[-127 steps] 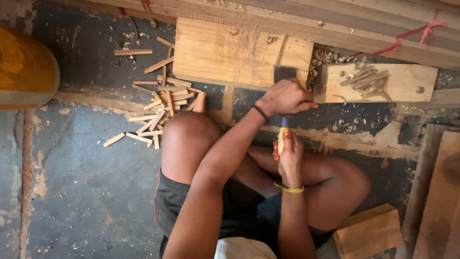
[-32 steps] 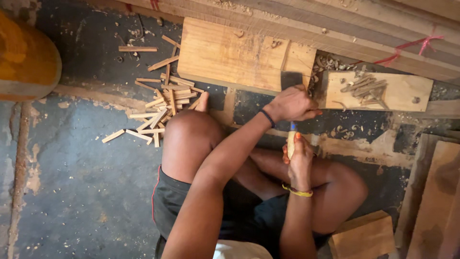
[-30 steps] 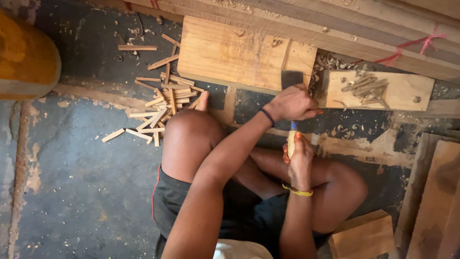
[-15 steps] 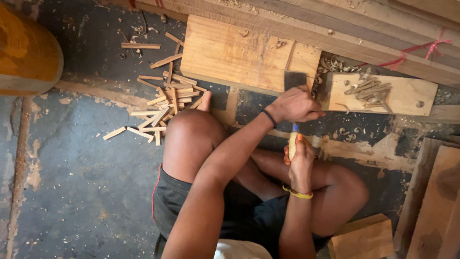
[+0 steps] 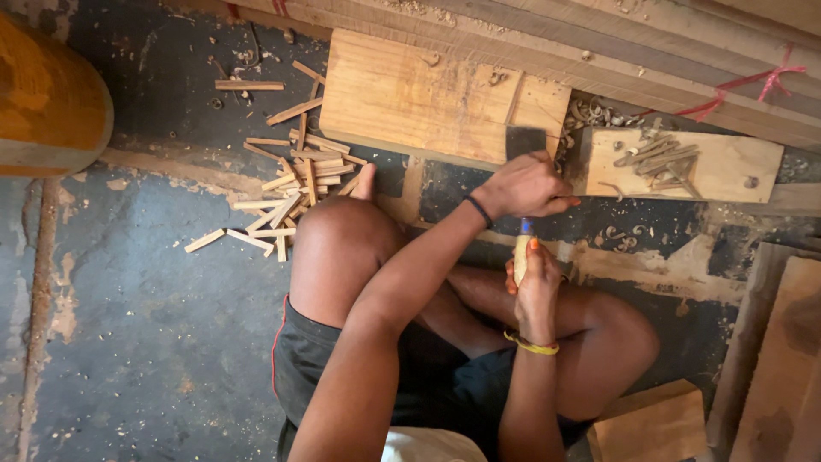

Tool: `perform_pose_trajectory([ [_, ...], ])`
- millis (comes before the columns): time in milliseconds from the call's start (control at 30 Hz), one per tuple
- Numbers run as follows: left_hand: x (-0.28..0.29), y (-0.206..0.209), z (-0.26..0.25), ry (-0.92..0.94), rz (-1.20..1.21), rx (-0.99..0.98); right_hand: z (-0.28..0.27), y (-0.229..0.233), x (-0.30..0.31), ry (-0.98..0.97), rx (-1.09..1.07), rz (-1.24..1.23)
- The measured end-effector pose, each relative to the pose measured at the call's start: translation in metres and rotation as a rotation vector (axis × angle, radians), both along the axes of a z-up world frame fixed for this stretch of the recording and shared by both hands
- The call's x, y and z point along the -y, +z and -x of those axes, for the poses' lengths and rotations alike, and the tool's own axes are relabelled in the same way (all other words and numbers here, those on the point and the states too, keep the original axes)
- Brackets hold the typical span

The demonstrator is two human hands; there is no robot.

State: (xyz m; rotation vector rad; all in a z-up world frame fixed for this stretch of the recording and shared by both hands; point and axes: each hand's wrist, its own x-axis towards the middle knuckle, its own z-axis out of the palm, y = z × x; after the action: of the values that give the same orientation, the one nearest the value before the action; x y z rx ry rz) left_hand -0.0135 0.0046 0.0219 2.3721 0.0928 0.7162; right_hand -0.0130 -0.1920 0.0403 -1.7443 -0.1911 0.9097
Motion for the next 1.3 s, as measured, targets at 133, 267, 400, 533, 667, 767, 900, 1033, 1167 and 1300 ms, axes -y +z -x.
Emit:
perform_pose_trajectory([
  [133,-0.002,-0.001,0.001,0.017,0.033,-0.012,-0.002,-0.005,0.001,0.029,-0.001,-0.009],
  [267,-0.002,0.0,0.005,0.063,0.152,-0.026,-0.004,-0.012,0.002,0.031,-0.026,-0.006],
  [400,-0.009,0.001,0.008,0.046,0.214,-0.111,0.0,-0.017,0.004,0.055,-0.021,0.018],
  [533,-0.009,0.004,0.012,0.064,0.218,-0.061,0.008,-0.017,-0.004,0.069,0.016,0.062],
  [667,-0.014,0.006,0.015,0.027,0.264,-0.111,0.016,-0.015,-0.005,0.103,0.07,0.096],
  [767,-0.014,0.007,0.014,0.023,0.246,-0.127,0.016,-0.015,-0.009,0.099,0.098,0.143],
  [900,-0.011,-0.003,0.01,0.049,0.191,-0.037,0.013,-0.015,-0.006,0.144,0.139,0.159],
  [1033,-0.009,-0.009,0.007,0.069,0.181,-0.028,0.006,-0.016,-0.009,0.167,0.157,0.198],
  [1167,-0.009,-0.013,0.003,0.093,0.17,-0.041,-0.002,-0.017,-0.008,0.178,0.151,0.246],
  [1300,-0.006,-0.017,0.001,0.087,0.114,0.008,-0.001,-0.025,-0.008,0.182,0.157,0.225],
])
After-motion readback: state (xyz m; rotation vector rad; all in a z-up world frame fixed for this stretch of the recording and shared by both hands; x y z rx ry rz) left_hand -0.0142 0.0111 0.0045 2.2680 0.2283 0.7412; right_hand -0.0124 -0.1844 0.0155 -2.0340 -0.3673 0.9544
